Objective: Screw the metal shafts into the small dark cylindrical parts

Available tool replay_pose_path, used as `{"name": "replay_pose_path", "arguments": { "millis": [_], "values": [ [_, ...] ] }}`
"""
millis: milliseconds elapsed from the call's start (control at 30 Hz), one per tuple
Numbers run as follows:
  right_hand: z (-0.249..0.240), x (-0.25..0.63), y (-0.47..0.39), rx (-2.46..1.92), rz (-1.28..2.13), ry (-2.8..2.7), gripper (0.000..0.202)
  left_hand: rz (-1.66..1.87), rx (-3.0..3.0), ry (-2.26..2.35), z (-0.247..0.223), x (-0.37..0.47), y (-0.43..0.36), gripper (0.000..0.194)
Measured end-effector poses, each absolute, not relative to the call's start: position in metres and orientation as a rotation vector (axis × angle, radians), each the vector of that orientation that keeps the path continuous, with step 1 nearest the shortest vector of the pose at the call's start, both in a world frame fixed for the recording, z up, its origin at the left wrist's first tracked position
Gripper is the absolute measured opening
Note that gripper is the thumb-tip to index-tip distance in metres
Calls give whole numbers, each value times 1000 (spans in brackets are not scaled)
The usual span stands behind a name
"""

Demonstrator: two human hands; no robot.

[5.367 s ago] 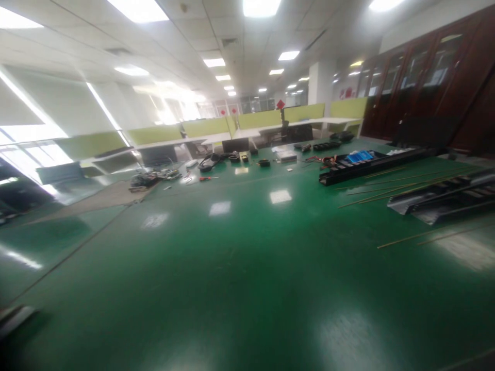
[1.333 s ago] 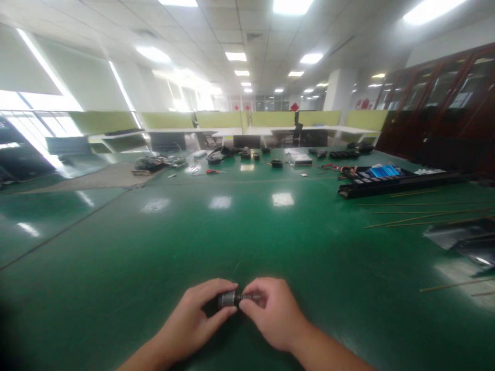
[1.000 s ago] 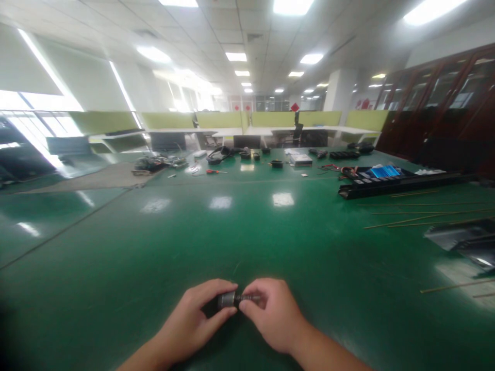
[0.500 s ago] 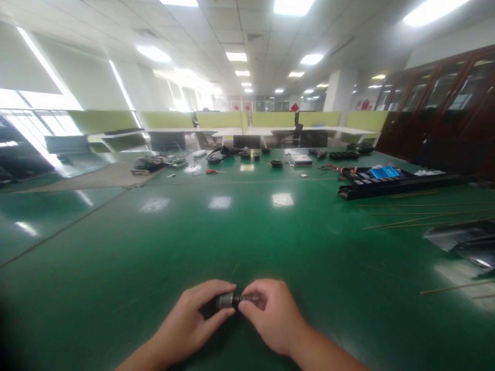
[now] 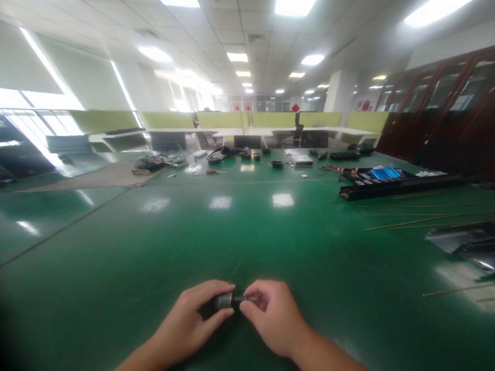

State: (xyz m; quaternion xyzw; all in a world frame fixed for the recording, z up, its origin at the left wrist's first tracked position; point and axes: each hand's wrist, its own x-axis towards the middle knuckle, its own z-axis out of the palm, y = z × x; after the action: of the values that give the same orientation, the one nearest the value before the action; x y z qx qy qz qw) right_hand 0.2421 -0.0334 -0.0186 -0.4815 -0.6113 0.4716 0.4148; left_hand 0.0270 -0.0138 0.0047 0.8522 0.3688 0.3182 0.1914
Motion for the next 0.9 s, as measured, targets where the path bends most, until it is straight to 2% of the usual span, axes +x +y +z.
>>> {"name": "replay_pose_path", "arguments": {
  "millis": [900],
  "values": [
    [-15, 245, -32, -1210, 1228, -1490, 12, 944, 2408, 1029, 8, 27, -13, 25]
  ]
}}
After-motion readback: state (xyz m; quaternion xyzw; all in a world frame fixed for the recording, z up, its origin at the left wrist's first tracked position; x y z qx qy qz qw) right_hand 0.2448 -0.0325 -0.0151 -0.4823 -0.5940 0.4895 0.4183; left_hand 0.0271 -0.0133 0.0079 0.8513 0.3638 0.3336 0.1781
